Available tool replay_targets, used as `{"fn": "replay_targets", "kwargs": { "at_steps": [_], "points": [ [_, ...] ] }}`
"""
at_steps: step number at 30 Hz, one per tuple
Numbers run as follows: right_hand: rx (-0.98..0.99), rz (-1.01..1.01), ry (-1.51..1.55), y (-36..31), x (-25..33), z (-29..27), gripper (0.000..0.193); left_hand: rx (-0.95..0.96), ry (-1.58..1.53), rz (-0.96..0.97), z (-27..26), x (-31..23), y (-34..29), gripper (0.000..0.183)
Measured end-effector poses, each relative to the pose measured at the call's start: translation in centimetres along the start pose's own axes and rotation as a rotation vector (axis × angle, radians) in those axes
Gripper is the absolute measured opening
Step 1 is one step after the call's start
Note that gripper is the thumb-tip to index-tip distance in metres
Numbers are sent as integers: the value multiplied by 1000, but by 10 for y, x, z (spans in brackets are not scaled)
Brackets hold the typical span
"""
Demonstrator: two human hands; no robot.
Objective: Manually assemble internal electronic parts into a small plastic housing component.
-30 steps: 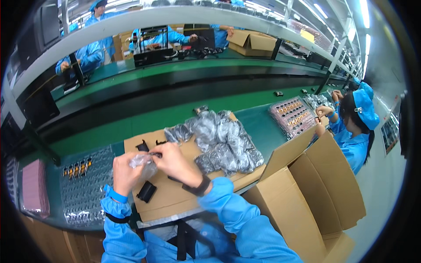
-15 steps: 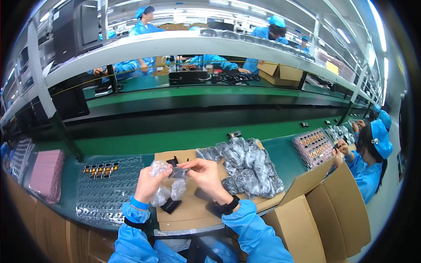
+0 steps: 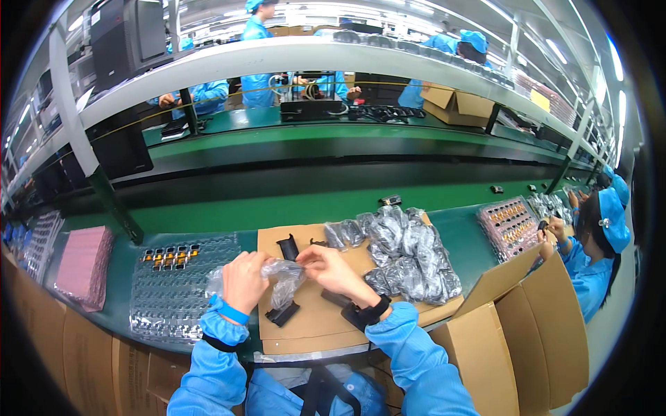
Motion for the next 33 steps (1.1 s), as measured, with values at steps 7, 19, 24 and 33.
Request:
{"fn": "replay_targets", "kwargs": {
  "at_steps": [7,19,24,33],
  "points": [
    [-6,0,-126,-4,-16,-2,32,-55,-191,-34,-25,-7,5,19],
    [-384,-152,-574,-16,65,-113,25,-60,-868,-501,-5,90,17,16],
    [-342,-184,-823,-4,59,-109,29,168,-754,-420,-1,66,-21,15],
    [124,-161,-1149,52,-2,-78,60,163,-556,-226,-2,11,-88,27]
  ]
}}
Point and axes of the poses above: each hand's wrist, its own y-axis towards the middle knuckle, its own z-axis out of the palm, x = y × z, the point moved 10 cm from there along y, towards the middle knuckle, and after that the axes turned 10 degrees about y, right-handed, at the moved point
